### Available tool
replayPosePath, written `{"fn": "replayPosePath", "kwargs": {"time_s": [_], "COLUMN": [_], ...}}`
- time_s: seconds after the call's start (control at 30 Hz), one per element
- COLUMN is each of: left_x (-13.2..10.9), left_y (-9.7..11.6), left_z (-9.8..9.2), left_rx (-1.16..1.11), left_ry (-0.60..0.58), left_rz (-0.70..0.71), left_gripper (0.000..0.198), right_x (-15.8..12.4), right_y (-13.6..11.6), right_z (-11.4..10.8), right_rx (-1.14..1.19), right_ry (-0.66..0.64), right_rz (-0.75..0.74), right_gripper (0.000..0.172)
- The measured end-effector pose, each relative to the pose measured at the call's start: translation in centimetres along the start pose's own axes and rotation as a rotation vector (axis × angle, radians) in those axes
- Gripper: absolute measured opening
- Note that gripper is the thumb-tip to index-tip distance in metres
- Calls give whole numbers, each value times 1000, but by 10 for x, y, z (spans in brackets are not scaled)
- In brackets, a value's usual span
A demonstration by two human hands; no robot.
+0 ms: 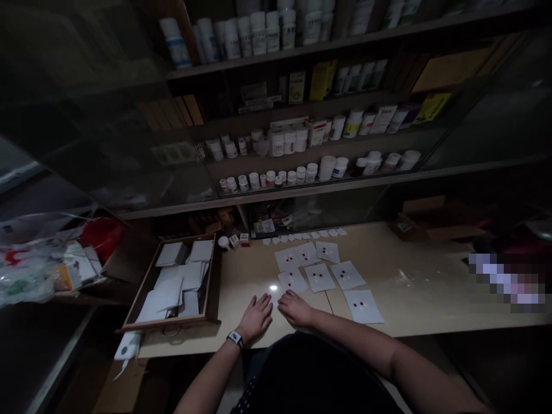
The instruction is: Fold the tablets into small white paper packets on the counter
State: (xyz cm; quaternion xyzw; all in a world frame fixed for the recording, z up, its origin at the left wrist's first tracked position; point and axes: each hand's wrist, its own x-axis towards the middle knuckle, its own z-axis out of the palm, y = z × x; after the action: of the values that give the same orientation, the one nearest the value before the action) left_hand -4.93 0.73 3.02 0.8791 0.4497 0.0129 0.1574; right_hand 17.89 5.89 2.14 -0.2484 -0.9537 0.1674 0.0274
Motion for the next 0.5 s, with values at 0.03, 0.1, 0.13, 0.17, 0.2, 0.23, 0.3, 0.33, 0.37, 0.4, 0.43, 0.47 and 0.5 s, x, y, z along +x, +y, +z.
{"fn": "replayPosePath", "kwargs": {"time_s": [0.03, 0.1, 0.13, 0.17, 0.2, 0.23, 0.3, 0.33, 0.37, 0.4, 0.43, 0.47, 0.5], "left_x": [1, 4, 4, 5, 5, 5, 3, 2, 0, -1, -4, -5, -7], "left_y": [1, 3, 4, 4, 5, 5, 4, 4, 3, 2, 1, 1, 0], "left_z": [-1, -3, -3, -3, -3, -2, 0, 1, 2, 3, 5, 6, 7], "left_rx": [-11, -25, -24, -17, -3, 17, 64, 85, 102, 113, 119, 119, 116], "left_ry": [4, -8, -18, -26, -24, -15, 5, 7, 0, -13, -28, -40, -46], "left_rz": [-20, -54, -63, -68, -75, -85, -105, -109, -107, -100, -92, -84, -80], "left_gripper": [47, 49, 50, 50, 49, 48, 47, 47, 49, 51, 53, 56, 58], "right_x": [0, -1, -2, -2, -2, -2, 1, 3, 6, 9, 11, 14, 17], "right_y": [-2, -3, -2, -2, 0, 2, 7, 10, 13, 16, 19, 22, 24], "right_z": [0, 0, 1, 1, 2, 1, 0, 0, -1, -2, -3, -4, -5], "right_rx": [5, 24, 39, 54, 69, 80, 76, 59, 34, 6, -23, -47, -66], "right_ry": [4, 15, 17, 15, 11, 5, 0, 3, 4, 2, -3, -11, -22], "right_rz": [1, 9, 17, 26, 36, 51, 96, 121, 137, 137, 117, 77, 28], "right_gripper": [25, 27, 28, 29, 29, 29, 28, 27, 26, 25, 25, 25, 25]}}
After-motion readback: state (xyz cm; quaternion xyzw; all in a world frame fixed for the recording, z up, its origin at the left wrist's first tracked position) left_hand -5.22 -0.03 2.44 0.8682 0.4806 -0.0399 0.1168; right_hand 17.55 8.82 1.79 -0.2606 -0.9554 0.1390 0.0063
